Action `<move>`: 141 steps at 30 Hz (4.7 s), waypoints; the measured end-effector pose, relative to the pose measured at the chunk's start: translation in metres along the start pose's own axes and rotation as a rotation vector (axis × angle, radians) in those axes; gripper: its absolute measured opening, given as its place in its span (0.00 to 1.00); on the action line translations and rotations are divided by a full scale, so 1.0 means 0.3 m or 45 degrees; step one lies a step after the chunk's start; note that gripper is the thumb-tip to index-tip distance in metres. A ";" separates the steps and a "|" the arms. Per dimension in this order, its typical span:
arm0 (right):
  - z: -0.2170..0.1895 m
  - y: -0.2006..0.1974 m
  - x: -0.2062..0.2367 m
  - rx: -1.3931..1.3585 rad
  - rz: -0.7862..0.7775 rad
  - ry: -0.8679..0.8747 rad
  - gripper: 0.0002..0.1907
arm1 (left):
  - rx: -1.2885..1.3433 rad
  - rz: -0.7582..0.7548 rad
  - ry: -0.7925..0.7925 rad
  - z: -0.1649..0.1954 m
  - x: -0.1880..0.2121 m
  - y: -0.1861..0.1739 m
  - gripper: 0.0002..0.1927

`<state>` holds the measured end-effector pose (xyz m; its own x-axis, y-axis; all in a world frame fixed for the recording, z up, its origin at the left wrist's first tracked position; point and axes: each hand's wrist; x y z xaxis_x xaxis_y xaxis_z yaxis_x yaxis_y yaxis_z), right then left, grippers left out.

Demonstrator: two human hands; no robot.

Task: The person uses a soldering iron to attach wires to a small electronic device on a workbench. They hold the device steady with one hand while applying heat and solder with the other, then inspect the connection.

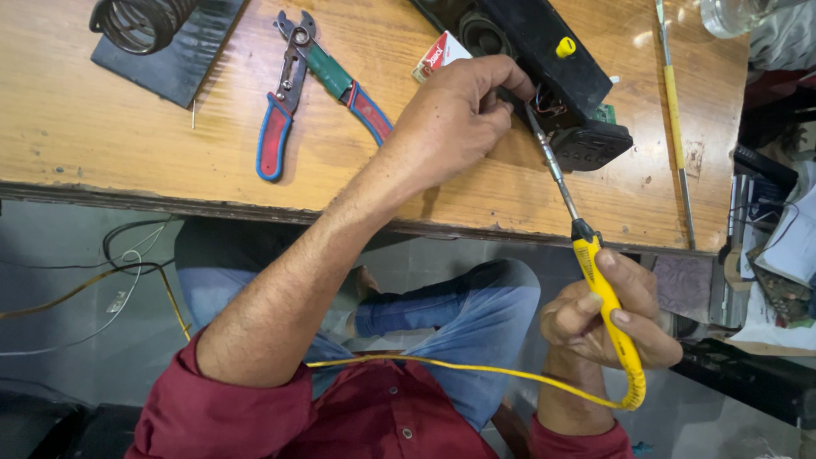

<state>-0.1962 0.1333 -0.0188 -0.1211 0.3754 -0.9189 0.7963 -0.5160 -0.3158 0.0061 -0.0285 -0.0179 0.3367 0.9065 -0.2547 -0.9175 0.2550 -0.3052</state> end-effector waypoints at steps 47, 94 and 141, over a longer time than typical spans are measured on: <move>-0.020 -0.006 -0.006 0.037 -0.058 0.023 0.14 | 0.081 0.001 0.034 -0.011 -0.005 0.006 0.10; -0.027 -0.084 0.008 0.113 0.230 0.054 0.11 | 0.012 0.245 -0.274 0.089 0.120 0.040 0.12; 0.000 -0.105 -0.027 -0.218 0.387 0.294 0.13 | 0.903 0.225 -0.875 0.045 -0.028 0.232 0.08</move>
<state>-0.2204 0.1465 -0.0013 0.2554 0.3986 -0.8808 0.8648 -0.5016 0.0237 -0.0634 -0.0139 -0.0246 0.1932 0.8912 0.4104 -0.9322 0.0362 0.3602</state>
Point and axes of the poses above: each hand's wrist, its own x-axis away from the middle knuckle, its own y-axis out of the palm, z = x × y, and after that the axes turned 15 degrees about -x, right-handed
